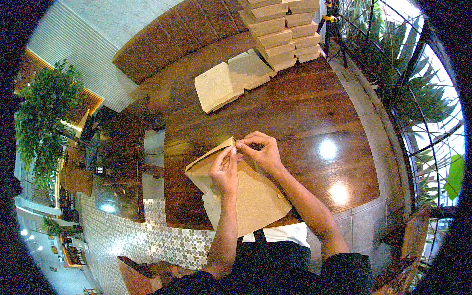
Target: The person assembles flat cardboard boxes by folding the sides and inserting tabs into slots to form rectangular containers. The person then stacks the completed boxes on a wooden table.
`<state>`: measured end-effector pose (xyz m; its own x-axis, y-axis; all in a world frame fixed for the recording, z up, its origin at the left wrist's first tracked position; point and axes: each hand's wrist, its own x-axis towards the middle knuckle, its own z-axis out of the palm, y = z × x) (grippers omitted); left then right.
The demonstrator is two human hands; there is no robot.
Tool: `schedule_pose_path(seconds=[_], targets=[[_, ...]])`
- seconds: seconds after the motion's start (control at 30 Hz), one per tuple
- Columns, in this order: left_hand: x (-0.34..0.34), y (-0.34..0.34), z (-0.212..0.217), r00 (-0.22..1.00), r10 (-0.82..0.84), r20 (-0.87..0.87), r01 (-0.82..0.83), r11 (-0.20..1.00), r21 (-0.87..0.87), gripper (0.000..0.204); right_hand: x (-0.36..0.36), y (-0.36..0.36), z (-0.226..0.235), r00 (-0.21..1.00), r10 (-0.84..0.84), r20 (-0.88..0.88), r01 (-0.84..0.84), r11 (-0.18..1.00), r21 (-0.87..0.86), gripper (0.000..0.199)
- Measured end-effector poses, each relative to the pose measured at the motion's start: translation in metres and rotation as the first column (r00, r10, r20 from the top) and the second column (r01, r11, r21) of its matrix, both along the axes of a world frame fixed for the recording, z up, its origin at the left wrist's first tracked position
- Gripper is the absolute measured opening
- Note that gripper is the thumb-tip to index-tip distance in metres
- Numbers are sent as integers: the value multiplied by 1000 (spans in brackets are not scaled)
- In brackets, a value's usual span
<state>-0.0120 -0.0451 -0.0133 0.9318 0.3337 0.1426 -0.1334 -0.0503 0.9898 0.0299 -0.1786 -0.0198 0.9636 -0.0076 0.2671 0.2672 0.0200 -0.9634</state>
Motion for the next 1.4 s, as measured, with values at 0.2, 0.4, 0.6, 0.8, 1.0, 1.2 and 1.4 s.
schedule_pose_path(seconds=[0.2, 0.4, 0.6, 0.8, 1.0, 1.2, 1.4], targets=[[0, 0, -5, 1000, 0, 2, 0, 999, -33, 25, -2, 3, 1, 996, -78, 41, 80, 995, -62, 14], [2, -2, -10, 996, 31, 79, -30, 999, -13, 23, -7, 11, 2, 980, -175, 90, 180, 983, -43, 13], [0, -2, -5, 999, 33, 35, -33, 999, -4, 22, -6, 7, 3, 990, -111, 81, 113, 993, -20, 12], [-2, -3, 1, 1000, 13, 4, -13, 999, -29, 24, 0, -1, 0, 999, 5, 43, -6, 999, 33, 12], [-1, -3, 1, 1000, -1, 13, 1, 999, -44, 24, 1, -1, 0, 1000, 25, -5, -25, 999, 23, 13], [-2, 1, -1, 1000, -16, -6, 16, 1000, -12, 22, -1, -1, -3, 993, 102, -52, -95, 988, 125, 12], [-5, 2, 1, 1000, -16, -10, 16, 1000, -1, 22, 1, 1, -6, 993, 111, -44, -106, 988, 114, 11]])
